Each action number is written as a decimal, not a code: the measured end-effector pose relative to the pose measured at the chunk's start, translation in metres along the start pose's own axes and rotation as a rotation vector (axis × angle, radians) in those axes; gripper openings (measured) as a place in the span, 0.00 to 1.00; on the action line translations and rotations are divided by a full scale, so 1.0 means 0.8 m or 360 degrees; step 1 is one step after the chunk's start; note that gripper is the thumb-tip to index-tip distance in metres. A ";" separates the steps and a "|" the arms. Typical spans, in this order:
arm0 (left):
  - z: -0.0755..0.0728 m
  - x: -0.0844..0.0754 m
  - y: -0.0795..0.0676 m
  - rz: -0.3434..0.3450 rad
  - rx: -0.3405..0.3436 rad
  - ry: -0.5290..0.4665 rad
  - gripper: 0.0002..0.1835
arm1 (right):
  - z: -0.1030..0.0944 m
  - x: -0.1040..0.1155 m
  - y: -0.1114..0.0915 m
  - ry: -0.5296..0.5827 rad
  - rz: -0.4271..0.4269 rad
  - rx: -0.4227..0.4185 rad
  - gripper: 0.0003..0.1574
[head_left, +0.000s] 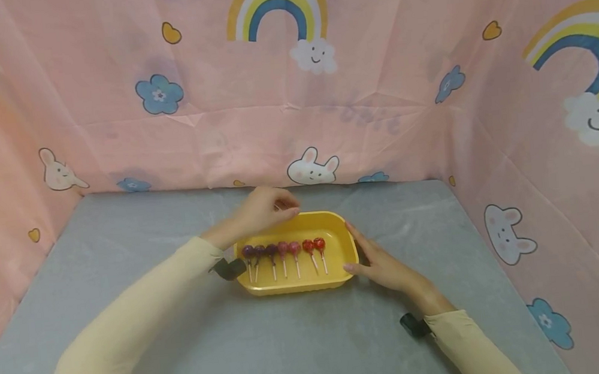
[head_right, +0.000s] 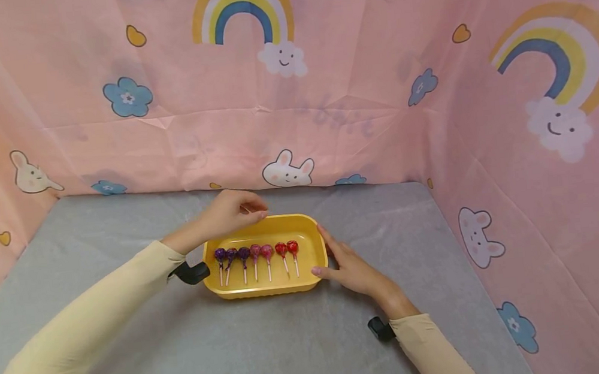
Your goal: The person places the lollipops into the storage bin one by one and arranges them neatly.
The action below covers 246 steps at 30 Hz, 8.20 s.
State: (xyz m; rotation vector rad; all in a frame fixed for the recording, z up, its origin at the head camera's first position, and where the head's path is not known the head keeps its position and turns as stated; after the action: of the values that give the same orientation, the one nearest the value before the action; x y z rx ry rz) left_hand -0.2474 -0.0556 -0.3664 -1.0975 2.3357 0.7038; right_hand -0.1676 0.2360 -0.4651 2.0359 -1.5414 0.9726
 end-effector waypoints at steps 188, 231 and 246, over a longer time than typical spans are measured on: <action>-0.042 0.020 0.022 -0.0163 -0.0003 -0.0393 0.14 | 0.005 0.000 -0.001 -0.0006 0.0022 0.0000 0.59; 0.101 0.011 0.054 0.0063 0.0273 -0.0178 0.14 | 0.002 0.002 -0.001 0.0024 -0.0025 -0.0011 0.58; 0.116 0.008 0.053 0.0015 0.0307 -0.0068 0.16 | 0.002 0.000 -0.001 0.0038 -0.0010 0.0011 0.58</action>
State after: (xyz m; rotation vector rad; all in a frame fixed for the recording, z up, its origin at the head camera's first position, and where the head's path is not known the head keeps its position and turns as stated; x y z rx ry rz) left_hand -0.2675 0.0213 -0.4304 -0.9773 2.3182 0.4881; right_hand -0.1668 0.2353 -0.4663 2.0251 -1.5205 0.9977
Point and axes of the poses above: each hand's wrist, its own y-axis towards the middle knuckle, its own z-axis out of the palm, x = y × z, the point moved 1 cm from there along y, towards the middle knuckle, and after that the axes turned 6 degrees about -x, right-handed, at the moved point
